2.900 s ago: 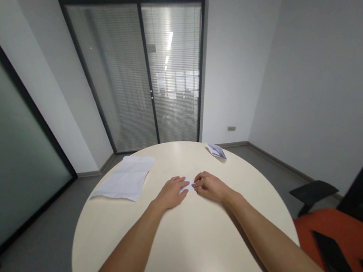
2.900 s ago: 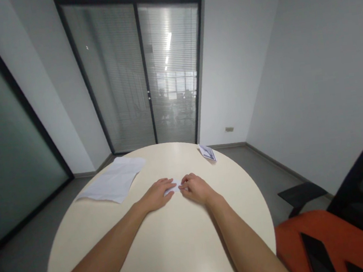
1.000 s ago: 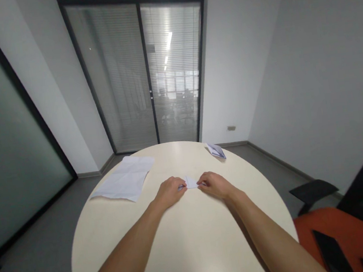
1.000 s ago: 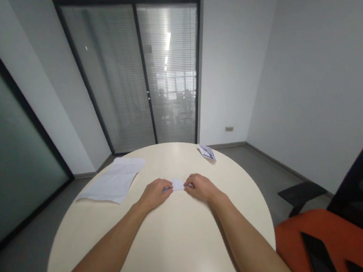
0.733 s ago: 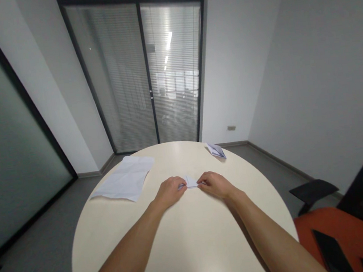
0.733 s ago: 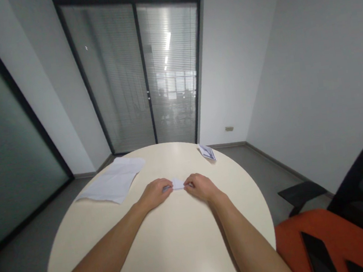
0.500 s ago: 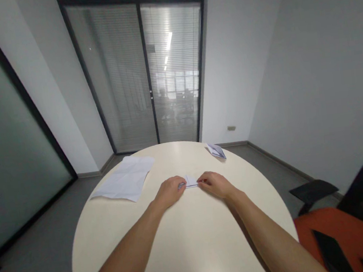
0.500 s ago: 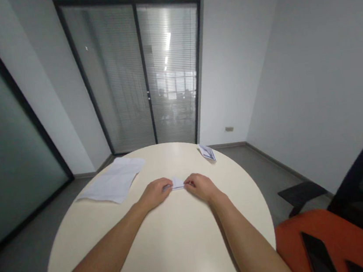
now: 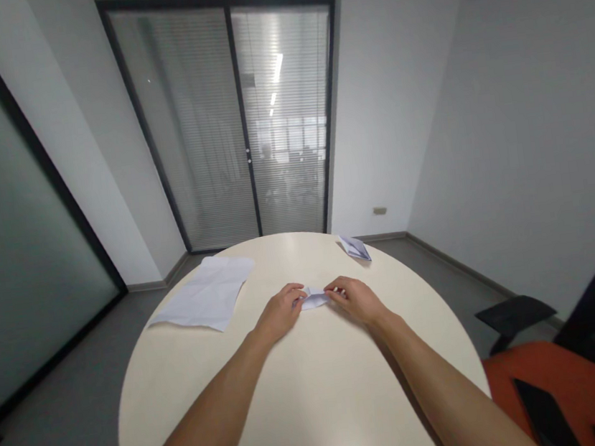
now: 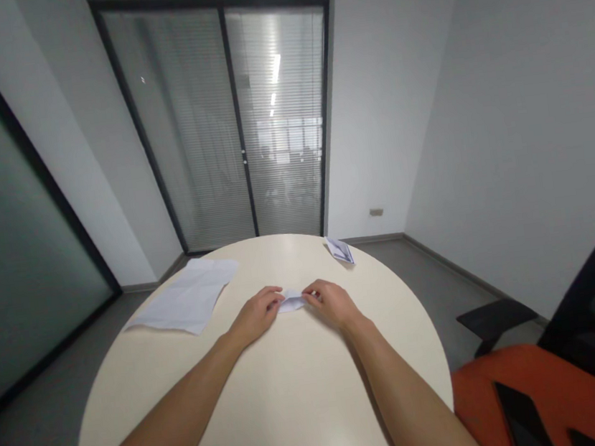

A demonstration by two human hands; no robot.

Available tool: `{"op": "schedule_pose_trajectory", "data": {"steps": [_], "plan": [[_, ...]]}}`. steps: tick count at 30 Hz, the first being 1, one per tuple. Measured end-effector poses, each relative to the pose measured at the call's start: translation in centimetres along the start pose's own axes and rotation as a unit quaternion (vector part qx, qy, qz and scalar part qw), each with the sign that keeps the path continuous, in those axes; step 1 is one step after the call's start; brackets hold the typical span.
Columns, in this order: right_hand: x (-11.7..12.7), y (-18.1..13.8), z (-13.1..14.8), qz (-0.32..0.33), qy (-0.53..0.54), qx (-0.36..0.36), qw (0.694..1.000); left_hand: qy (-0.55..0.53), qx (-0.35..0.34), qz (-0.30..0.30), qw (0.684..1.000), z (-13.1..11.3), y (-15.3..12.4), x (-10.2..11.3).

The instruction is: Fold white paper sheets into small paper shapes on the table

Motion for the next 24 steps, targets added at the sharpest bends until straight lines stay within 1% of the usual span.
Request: {"op": "schedule_pose_trajectory", "data": {"steps": [5,12,16,21,24], "plan": [[0.2,0.1,0.5,-0.028,0.018,-0.007,0.999,-0.037,0.001,-0.019,0.999,0.0,0.2,-0.3],[0.2,0.2,0.5,-0.044,0.050,-0.012,0.998,-0.062,0.020,-0.030,0.997,0.0,0.2,-0.3],[-0.1,0.2,0.1,-0.050,0.083,0.007,0.995,-0.066,0.030,-0.038,0.997,0.1,0.3,-0.4],[-0.7,0.1,0.2,-0.037,0.117,0.035,0.992,-0.082,0.059,-0.052,0.994,0.6,0.6,-0.6],[-1.0,0.0,0.6,-0.023,0.125,0.044,0.991,-0.088,0.090,-0.046,0.991,0.7,0.6,-0.5]]}}
Point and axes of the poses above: each hand's wrist, its own y-axis towards the middle knuckle, its own x-axis out of the back of the hand, z = x × y, the point moved 3 cm from there along y, towards the middle knuckle, and after that the axes turned 9 degrees about y, right-handed, at the moved point
